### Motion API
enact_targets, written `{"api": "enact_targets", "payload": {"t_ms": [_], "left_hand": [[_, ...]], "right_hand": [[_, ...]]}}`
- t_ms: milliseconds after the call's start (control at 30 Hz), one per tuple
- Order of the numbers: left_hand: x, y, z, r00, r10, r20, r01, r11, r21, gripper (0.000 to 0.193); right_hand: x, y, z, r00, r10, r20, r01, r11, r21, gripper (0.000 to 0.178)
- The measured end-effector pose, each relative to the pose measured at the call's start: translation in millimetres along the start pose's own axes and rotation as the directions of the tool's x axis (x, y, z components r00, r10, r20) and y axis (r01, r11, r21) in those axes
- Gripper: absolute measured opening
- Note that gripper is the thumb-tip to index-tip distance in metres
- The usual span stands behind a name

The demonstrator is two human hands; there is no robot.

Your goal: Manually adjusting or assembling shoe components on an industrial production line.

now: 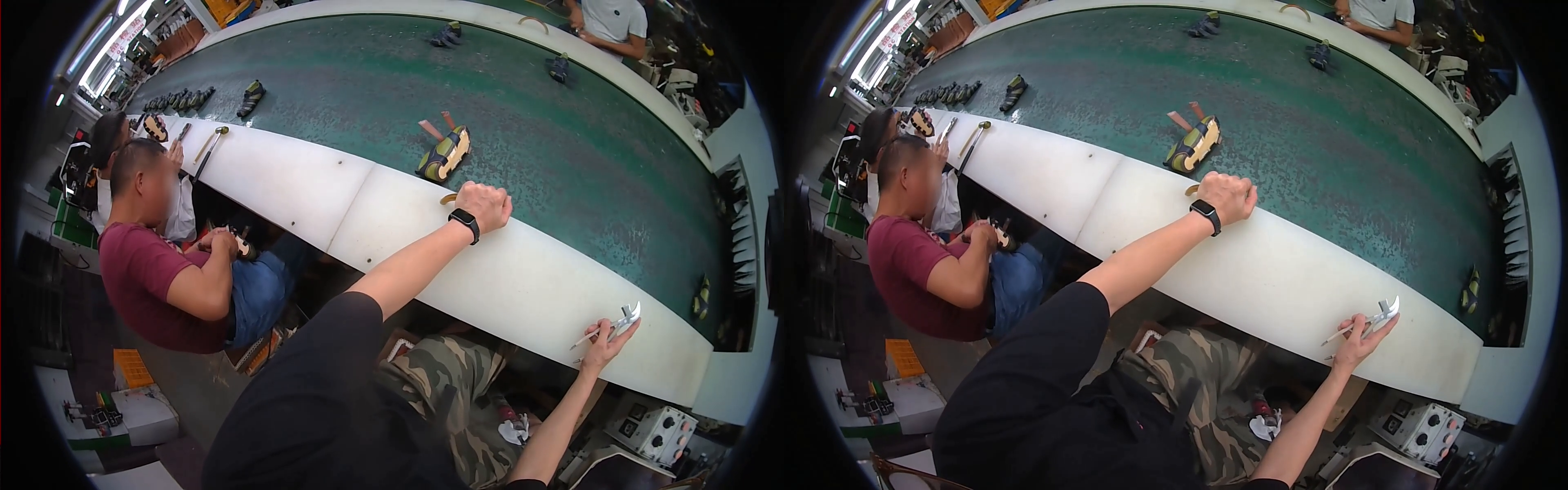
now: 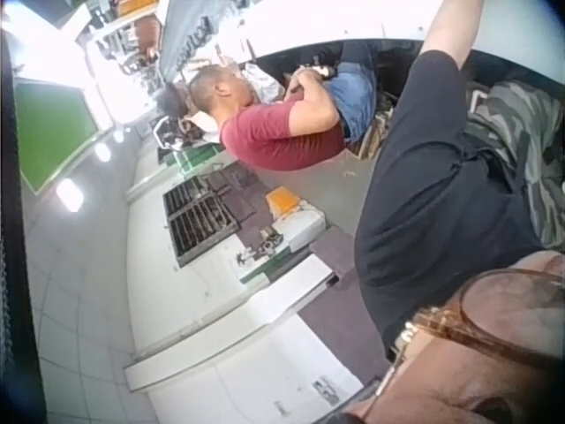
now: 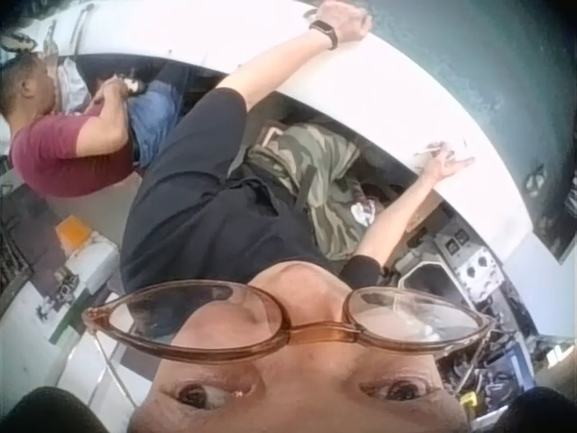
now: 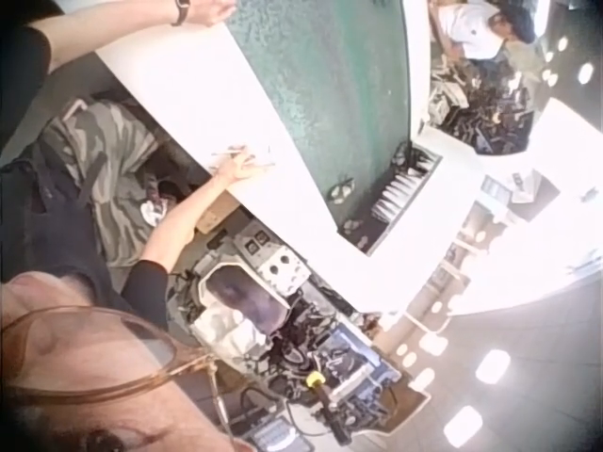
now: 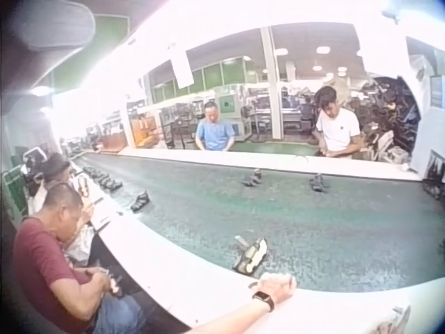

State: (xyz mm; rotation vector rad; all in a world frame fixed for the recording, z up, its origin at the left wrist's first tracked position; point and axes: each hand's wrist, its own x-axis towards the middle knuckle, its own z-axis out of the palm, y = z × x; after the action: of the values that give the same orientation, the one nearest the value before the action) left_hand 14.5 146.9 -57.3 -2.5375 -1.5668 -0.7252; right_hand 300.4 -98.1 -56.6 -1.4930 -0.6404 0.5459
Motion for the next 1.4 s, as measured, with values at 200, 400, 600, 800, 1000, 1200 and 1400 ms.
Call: {"api": "enact_targets", "payload": {"t_ms": [200,400,600,800,1000,1200,1400], "left_hand": [[1,1,-1,1.0,-0.007,-0.008,0.007,1.0,-0.006,0.028],[4,7,1,1.0,0.001,-0.03,-0.001,1.0,-0.026,0.029],[3,-2,-2,1.0,0.001,-0.008,-0.001,1.0,-0.003,0.029],[2,4,-5,0.997,-0.044,0.057,0.043,0.999,0.025,0.029],[3,4,0,0.999,0.026,-0.047,-0.027,1.0,-0.006,0.028],[-2,-8,-1,0.998,0.005,-0.066,-0.006,1.0,-0.009,0.026],[5,5,3,0.995,0.048,-0.089,-0.052,0.998,-0.037,0.027]], "right_hand": [[4,5,-5,1.0,-0.007,0.023,0.008,0.999,-0.04,0.08],[5,7,-7,0.999,-0.032,0.001,0.032,0.999,0.013,0.08],[7,7,0,1.0,-0.008,0.022,0.007,0.999,0.036,0.082],[5,6,-5,1.0,0.013,0.012,-0.014,0.998,0.054,0.085],[3,3,-6,1.0,0.019,0.009,-0.02,0.997,0.079,0.085],[6,9,1,0.999,0.001,0.049,-0.005,0.996,0.086,0.085],[6,7,-8,0.999,-0.026,-0.026,0.027,1.0,0.015,0.083]]}}
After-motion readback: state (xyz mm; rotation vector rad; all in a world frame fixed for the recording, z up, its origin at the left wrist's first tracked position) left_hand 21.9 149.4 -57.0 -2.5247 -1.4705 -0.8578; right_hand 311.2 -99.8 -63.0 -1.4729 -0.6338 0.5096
